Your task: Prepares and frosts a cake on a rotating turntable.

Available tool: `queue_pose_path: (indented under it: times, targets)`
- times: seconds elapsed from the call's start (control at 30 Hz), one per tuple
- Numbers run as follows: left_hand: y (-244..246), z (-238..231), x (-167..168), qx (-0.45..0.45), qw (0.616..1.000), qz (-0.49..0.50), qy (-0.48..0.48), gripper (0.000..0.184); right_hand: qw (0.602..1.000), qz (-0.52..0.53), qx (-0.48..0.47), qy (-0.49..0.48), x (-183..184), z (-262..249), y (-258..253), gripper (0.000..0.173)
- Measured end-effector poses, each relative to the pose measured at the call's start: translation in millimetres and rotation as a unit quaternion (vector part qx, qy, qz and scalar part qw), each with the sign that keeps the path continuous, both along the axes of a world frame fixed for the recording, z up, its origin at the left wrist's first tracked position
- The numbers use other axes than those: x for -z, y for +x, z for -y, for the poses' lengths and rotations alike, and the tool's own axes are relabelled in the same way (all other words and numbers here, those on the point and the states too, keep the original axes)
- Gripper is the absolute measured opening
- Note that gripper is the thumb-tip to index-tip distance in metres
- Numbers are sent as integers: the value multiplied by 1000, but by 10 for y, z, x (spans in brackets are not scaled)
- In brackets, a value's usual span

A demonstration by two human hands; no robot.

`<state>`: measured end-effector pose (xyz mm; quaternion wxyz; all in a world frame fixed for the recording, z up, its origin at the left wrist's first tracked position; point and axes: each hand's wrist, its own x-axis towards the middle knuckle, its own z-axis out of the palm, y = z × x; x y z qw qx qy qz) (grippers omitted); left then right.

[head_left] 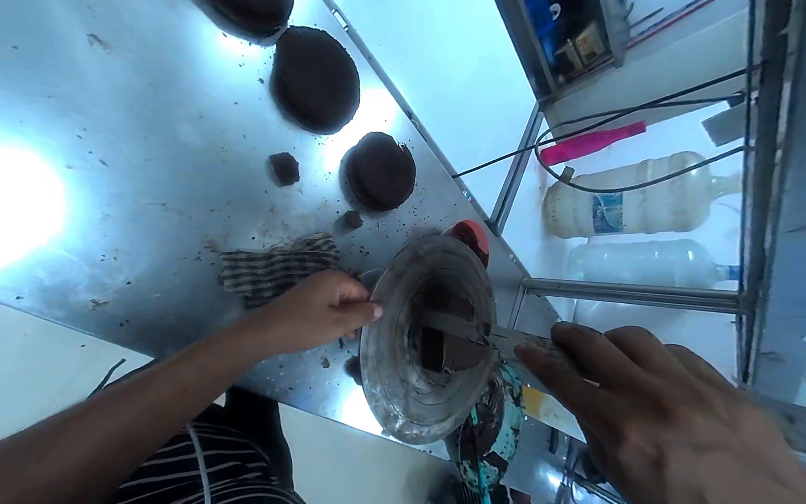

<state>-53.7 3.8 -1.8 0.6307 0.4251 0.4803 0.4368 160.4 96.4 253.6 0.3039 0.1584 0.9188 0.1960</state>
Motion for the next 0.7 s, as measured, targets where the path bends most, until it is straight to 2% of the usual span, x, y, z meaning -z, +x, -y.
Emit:
queue_pose_path:
  times: [0.37, 0.5, 0.57, 0.63, 0.67, 0.7]
  targets:
    - [-11, -153, -100, -25, 999, -29, -22, 34, 998, -32, 53, -30, -12, 277, 269, 42]
    - [-10, -55, -15, -19, 999, -36, -5, 34, 983, -32, 121, -132, -194, 345, 520, 37]
    - [31, 35, 0, -24, 998, -56, 5, 31, 961, -128, 176, -171, -371, 346, 919, 38]
    - [121, 148, 17, -28, 998, -51, -7, 27, 915, -288, 250, -133, -391, 499, 1487, 35]
    - [135, 207, -8, -14, 999, -41, -23, 24, 869, -375, 307, -98, -279, 656, 1739, 31]
    - [131, 253, -54, 15, 999, -35, -39, 21, 806, -460, 368, -60, -57, 852, 1962, 28]
